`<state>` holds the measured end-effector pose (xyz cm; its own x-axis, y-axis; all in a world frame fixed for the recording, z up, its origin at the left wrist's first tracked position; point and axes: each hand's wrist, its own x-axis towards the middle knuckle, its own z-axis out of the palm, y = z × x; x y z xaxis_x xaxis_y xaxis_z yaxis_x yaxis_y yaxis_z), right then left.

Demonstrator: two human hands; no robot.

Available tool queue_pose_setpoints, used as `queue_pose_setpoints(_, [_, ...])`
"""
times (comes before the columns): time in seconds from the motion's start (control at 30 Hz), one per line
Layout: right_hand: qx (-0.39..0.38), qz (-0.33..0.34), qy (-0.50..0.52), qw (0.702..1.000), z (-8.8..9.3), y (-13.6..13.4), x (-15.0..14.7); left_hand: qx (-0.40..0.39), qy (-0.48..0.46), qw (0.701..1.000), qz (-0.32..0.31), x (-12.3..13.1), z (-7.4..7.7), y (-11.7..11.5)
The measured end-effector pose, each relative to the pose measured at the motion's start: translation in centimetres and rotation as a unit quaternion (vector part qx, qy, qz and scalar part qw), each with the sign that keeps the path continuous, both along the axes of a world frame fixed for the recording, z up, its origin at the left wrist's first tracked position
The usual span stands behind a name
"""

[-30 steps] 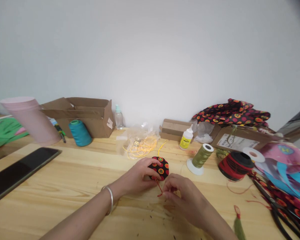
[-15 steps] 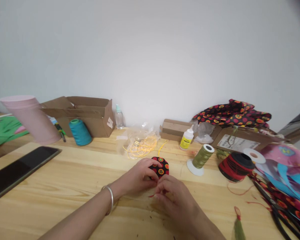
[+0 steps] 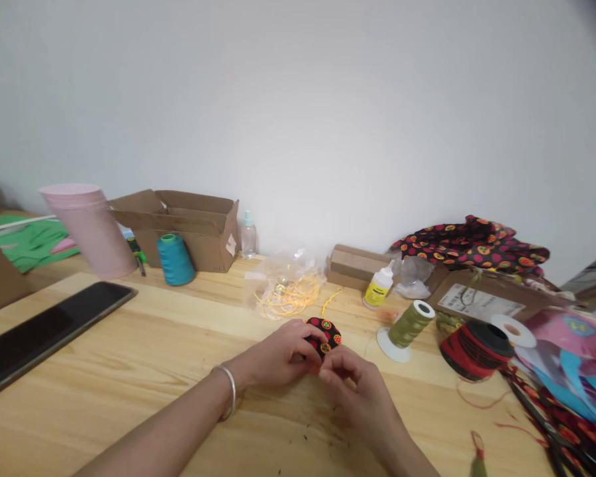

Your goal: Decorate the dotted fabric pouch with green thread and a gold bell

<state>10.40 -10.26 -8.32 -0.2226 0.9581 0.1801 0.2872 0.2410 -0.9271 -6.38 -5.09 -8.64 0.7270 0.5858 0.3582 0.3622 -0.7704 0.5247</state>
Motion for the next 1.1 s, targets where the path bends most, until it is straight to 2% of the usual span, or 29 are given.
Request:
queue_pose_setpoints(0.13, [-0.067, -0.045, 0.107, 0.991, -0.2, 0.8, 0.3, -0.016, -0.018, 1.0, 0.009, 0.1, 0.1, 0.0])
queue_pose_setpoints(0.3, [-0.077, -0.03, 0.194, 0.978, -0.5, 1.2, 0.0, -0.018, -0.032, 0.999, 0.018, 0.3, 0.0, 0.0])
queue_pose_setpoints(0.6, [-0.045, 0.042, 0.219, 0.974, -0.8, 1.4, -0.8, -0.016, -0.036, 0.999, 0.026, 0.7, 0.2, -0.3])
queue_pose_setpoints(0.73, [-0.04, 0.052, 0.229, 0.971, -0.6, 1.2, -0.9, -0.012, -0.035, 0.999, 0.027, 0.8, 0.2, -0.5])
queue_pose_setpoints(0.87, [-0.028, 0.03, 0.247, 0.968, -0.8, 1.4, -0.7, -0.012, -0.034, 0.999, 0.027, 0.8, 0.2, -0.5])
queue_pose_setpoints(1.1, [-0.092, -0.023, 0.291, 0.952, -1.2, 2.0, -0.4, -0.044, -0.053, 0.997, 0.029, 0.6, 0.6, -0.8])
